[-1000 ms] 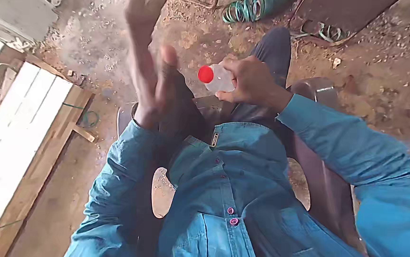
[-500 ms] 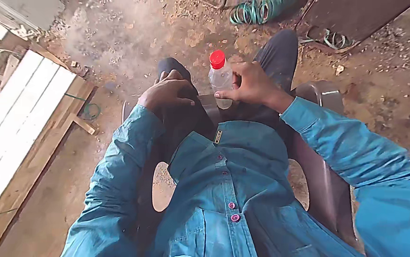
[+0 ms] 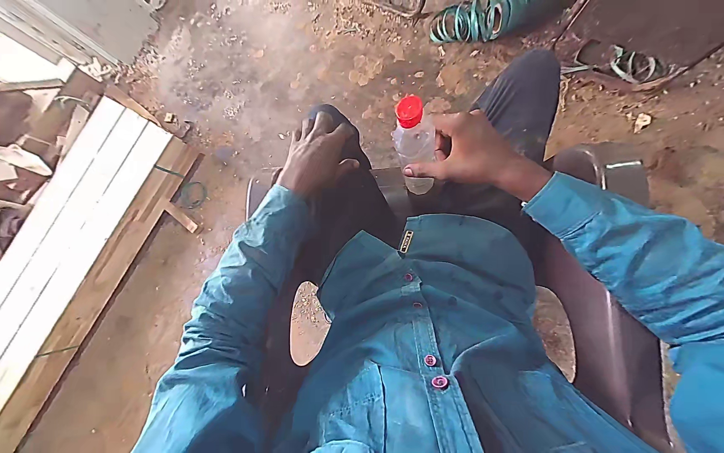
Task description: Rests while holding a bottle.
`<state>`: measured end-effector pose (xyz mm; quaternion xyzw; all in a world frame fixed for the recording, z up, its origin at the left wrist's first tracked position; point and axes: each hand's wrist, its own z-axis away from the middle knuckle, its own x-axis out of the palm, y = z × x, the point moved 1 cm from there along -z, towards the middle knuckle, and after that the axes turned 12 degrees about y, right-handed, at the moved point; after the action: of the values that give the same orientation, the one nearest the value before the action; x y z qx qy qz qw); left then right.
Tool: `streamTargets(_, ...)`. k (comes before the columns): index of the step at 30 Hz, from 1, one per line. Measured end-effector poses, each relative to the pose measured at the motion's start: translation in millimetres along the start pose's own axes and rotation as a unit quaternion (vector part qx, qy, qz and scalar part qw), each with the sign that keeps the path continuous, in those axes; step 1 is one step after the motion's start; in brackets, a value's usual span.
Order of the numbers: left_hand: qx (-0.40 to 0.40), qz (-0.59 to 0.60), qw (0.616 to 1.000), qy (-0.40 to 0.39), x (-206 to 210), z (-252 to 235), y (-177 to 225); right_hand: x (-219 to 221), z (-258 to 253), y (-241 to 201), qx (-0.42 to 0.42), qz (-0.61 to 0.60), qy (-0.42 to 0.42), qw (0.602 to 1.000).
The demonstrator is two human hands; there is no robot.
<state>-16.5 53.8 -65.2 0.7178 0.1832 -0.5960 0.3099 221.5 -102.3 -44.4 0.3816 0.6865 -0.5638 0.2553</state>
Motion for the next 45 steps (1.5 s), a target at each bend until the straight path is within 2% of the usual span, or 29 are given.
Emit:
streamTargets(5,0.001,-0.065,0.991,0.117,-13,0,32,-1,0,0,-0.003,-0.001,-0.001,1.0)
streamTargets(10,0.009,-0.081,0.985,0.155,-12,0,43,-1,0,-1,-0.008,-0.002,-0.01,1.0)
streamTargets(11,0.012,-0.085,0.985,0.15,-11,0,42,-1,0,0,-0.012,-0.002,-0.008,1.0)
streamTargets(13,-0.001,-0.071,0.993,0.09,-7,3,39,0,0,0,-0.018,0.0,-0.005,1.0)
streamTargets(15,0.005,-0.029,0.999,-0.029,3,5,26,-1,0,0,-0.014,0.003,-0.011,1.0)
streamTargets(17,0.016,-0.018,0.983,-0.183,10,6,16,-3,0,-4,-0.012,0.007,-0.025,1.0)
streamTargets(18,0.018,-0.032,0.973,-0.23,10,5,14,-3,0,-4,-0.016,0.006,-0.026,1.0)
streamTargets(23,0.029,0.006,0.982,-0.189,12,1,3,2,0,1,-0.031,-0.006,-0.016,0.999)
streamTargets(45,0.034,-0.011,0.98,-0.198,12,1,3,4,0,4,-0.058,-0.023,-0.02,0.998)
